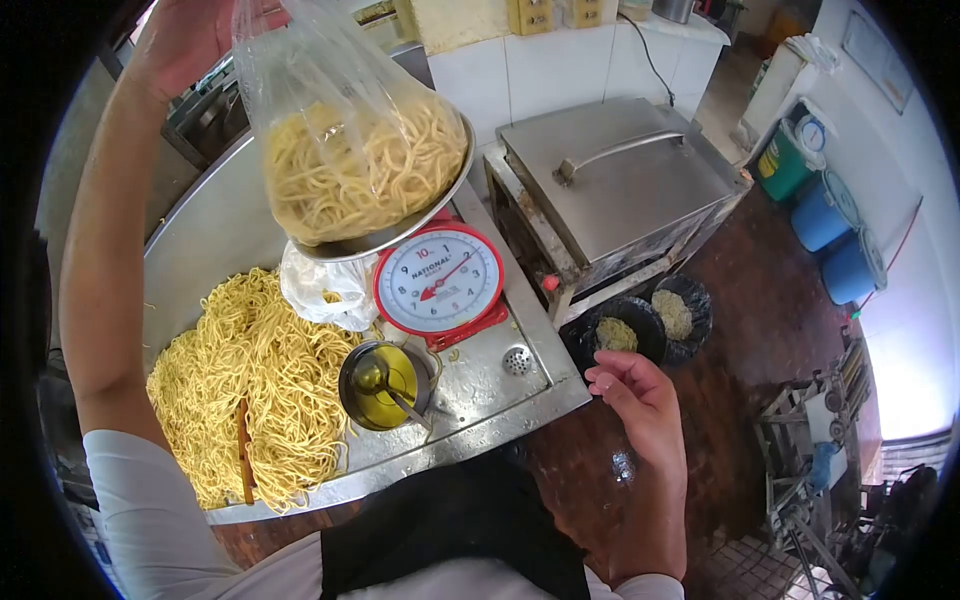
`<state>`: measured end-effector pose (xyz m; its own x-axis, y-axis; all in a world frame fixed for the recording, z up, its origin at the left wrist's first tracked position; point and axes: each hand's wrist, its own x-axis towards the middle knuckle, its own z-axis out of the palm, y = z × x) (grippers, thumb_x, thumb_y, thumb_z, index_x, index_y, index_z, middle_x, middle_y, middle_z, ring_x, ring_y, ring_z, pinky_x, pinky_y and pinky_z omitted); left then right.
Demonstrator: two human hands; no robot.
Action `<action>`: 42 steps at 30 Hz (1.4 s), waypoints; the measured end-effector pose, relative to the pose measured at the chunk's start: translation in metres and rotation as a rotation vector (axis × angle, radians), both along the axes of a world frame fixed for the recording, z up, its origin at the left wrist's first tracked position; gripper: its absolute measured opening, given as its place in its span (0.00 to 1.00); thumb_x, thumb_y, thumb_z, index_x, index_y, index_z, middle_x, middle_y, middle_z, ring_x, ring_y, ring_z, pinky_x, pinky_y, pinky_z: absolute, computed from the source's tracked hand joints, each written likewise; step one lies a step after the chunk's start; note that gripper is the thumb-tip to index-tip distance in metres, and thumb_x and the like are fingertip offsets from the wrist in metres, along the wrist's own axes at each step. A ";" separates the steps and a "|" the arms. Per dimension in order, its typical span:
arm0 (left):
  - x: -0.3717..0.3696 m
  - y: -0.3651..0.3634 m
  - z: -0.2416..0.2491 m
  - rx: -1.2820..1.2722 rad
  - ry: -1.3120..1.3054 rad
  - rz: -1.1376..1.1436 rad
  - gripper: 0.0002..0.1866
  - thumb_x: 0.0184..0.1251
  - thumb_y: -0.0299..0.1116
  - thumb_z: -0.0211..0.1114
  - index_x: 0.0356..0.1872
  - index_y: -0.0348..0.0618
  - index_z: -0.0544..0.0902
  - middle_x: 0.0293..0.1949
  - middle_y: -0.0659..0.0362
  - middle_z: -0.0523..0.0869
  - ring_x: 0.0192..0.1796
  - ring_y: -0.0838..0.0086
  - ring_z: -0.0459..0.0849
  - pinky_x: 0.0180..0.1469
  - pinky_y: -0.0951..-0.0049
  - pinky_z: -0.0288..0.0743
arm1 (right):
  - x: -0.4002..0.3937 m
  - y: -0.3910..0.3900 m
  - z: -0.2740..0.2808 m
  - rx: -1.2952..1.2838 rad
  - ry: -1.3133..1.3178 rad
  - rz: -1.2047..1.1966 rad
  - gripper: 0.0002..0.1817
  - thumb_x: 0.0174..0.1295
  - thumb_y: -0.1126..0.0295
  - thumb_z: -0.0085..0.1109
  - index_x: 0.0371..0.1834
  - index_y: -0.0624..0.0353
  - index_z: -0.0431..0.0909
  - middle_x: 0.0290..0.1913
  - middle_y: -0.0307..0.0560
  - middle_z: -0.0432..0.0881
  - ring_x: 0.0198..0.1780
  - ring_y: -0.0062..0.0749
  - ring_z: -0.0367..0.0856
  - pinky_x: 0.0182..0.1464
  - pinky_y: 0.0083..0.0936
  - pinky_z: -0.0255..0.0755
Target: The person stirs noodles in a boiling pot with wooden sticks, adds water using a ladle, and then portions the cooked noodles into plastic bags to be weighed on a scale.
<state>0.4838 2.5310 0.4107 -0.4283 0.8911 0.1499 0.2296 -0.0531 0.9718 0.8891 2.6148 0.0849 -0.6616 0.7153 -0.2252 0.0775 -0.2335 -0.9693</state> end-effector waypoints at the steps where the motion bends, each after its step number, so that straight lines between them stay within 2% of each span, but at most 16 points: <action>1: 0.000 0.000 0.000 -0.001 -0.002 0.001 0.41 0.65 0.68 0.57 0.52 0.32 0.79 0.48 0.50 0.87 0.48 0.61 0.87 0.58 0.61 0.79 | 0.000 0.000 0.000 -0.006 -0.004 -0.007 0.17 0.67 0.73 0.62 0.58 0.67 0.78 0.47 0.49 0.86 0.46 0.26 0.82 0.52 0.24 0.76; 6: -0.022 -0.013 -0.004 -0.029 0.070 0.044 0.31 0.71 0.57 0.57 0.50 0.32 0.79 0.47 0.50 0.88 0.49 0.61 0.88 0.57 0.59 0.81 | -0.019 0.011 0.016 0.026 -0.002 0.020 0.16 0.68 0.73 0.62 0.57 0.66 0.78 0.47 0.47 0.86 0.45 0.25 0.83 0.52 0.24 0.76; 10: -0.020 -0.046 -0.009 -0.288 0.481 0.155 0.20 0.73 0.45 0.57 0.48 0.36 0.79 0.45 0.48 0.85 0.45 0.55 0.86 0.53 0.47 0.82 | -0.097 0.001 0.111 0.392 0.336 0.213 0.11 0.69 0.72 0.61 0.50 0.66 0.81 0.43 0.43 0.86 0.43 0.21 0.82 0.50 0.23 0.76; 12: -0.024 -0.056 -0.023 -0.184 0.508 0.219 0.18 0.73 0.44 0.62 0.53 0.42 0.81 0.30 0.66 0.77 0.29 0.82 0.71 0.37 0.77 0.69 | -0.151 -0.009 0.165 0.447 0.712 0.364 0.09 0.72 0.68 0.59 0.45 0.64 0.83 0.38 0.41 0.86 0.41 0.21 0.82 0.48 0.21 0.76; 13: -0.021 -0.061 -0.028 -0.072 0.578 0.214 0.18 0.69 0.51 0.65 0.32 0.47 0.81 0.26 0.69 0.76 0.29 0.84 0.73 0.33 0.79 0.68 | -0.184 -0.020 0.191 0.475 0.835 0.411 0.11 0.71 0.66 0.59 0.41 0.64 0.84 0.35 0.42 0.85 0.39 0.22 0.82 0.47 0.21 0.76; 15: -0.021 -0.075 -0.037 -0.048 0.557 0.302 0.18 0.69 0.51 0.65 0.34 0.46 0.81 0.27 0.69 0.77 0.27 0.84 0.74 0.31 0.80 0.68 | -0.257 -0.023 0.230 0.785 0.650 0.530 0.14 0.70 0.63 0.56 0.42 0.64 0.83 0.34 0.47 0.85 0.38 0.30 0.85 0.47 0.28 0.78; 18: -0.023 -0.115 -0.060 -0.121 0.465 0.520 0.16 0.66 0.49 0.69 0.37 0.47 0.81 0.29 0.70 0.80 0.23 0.85 0.72 0.26 0.81 0.67 | -0.332 0.021 0.223 1.683 -0.429 0.720 0.15 0.61 0.64 0.59 0.45 0.63 0.84 0.40 0.56 0.87 0.45 0.46 0.87 0.52 0.39 0.78; 21: -0.052 -0.154 -0.110 -0.359 0.453 0.513 0.17 0.64 0.42 0.72 0.46 0.42 0.82 0.41 0.60 0.86 0.35 0.74 0.84 0.40 0.72 0.80 | -0.337 0.037 0.204 1.754 -0.453 0.744 0.16 0.54 0.64 0.64 0.41 0.63 0.86 0.41 0.61 0.87 0.48 0.55 0.85 0.53 0.44 0.78; 23: -0.040 -0.159 -0.133 -0.481 1.140 0.588 0.25 0.60 0.35 0.72 0.58 0.40 0.78 0.58 0.49 0.80 0.56 0.61 0.81 0.59 0.61 0.75 | -0.345 0.033 0.192 1.654 -0.164 0.716 0.14 0.50 0.65 0.67 0.37 0.62 0.86 0.38 0.60 0.87 0.46 0.54 0.86 0.51 0.43 0.78; 25: -0.028 -0.149 -0.132 -0.387 1.723 0.545 0.34 0.57 0.30 0.70 0.68 0.41 0.74 0.71 0.43 0.71 0.72 0.53 0.71 0.75 0.56 0.64 | -0.356 0.030 0.197 1.656 -0.223 0.749 0.14 0.51 0.65 0.66 0.39 0.61 0.86 0.38 0.59 0.87 0.45 0.55 0.86 0.50 0.42 0.78; 27: -0.014 -0.131 -0.112 -0.135 2.038 0.270 0.31 0.55 0.26 0.67 0.65 0.40 0.77 0.64 0.46 0.79 0.66 0.54 0.78 0.70 0.61 0.70 | -0.368 0.035 0.204 1.702 -0.264 0.762 0.14 0.53 0.67 0.64 0.41 0.61 0.87 0.37 0.56 0.88 0.41 0.52 0.86 0.46 0.39 0.79; 29: 0.006 -0.109 -0.092 -0.549 1.355 0.054 0.27 0.56 0.24 0.64 0.61 0.36 0.79 0.56 0.49 0.86 0.59 0.56 0.83 0.65 0.64 0.74 | -0.363 0.043 0.220 1.583 -0.231 0.761 0.11 0.56 0.69 0.62 0.40 0.60 0.87 0.32 0.52 0.87 0.33 0.42 0.85 0.38 0.34 0.79; 33: -0.002 -0.073 -0.065 -0.869 1.031 -0.012 0.24 0.54 0.25 0.66 0.56 0.34 0.81 0.47 0.50 0.89 0.53 0.64 0.86 0.59 0.66 0.77 | -0.339 0.041 0.264 1.351 -0.232 0.662 0.09 0.61 0.72 0.58 0.40 0.60 0.87 0.27 0.42 0.83 0.25 0.21 0.79 0.29 0.22 0.75; 35: -0.018 -0.059 -0.084 -0.180 0.803 0.432 0.25 0.56 0.32 0.70 0.56 0.35 0.80 0.48 0.49 0.88 0.49 0.68 0.86 0.56 0.68 0.77 | -0.336 0.042 0.275 1.277 -0.141 0.608 0.10 0.62 0.72 0.58 0.41 0.61 0.87 0.27 0.40 0.83 0.25 0.19 0.79 0.30 0.20 0.75; 38: -0.022 -0.032 -0.094 0.180 0.428 0.114 0.27 0.60 0.39 0.72 0.58 0.37 0.78 0.49 0.51 0.87 0.47 0.68 0.86 0.54 0.68 0.78 | -0.333 0.038 0.292 1.151 0.028 0.532 0.11 0.63 0.71 0.57 0.44 0.63 0.85 0.29 0.37 0.83 0.27 0.17 0.78 0.31 0.18 0.74; 42: -0.021 -0.002 -0.106 0.168 -0.105 0.109 0.20 0.66 0.36 0.68 0.56 0.39 0.77 0.43 0.58 0.84 0.42 0.71 0.85 0.47 0.67 0.80 | -0.332 0.032 0.297 0.941 0.301 0.499 0.12 0.64 0.72 0.57 0.47 0.63 0.84 0.32 0.36 0.84 0.31 0.16 0.79 0.34 0.15 0.74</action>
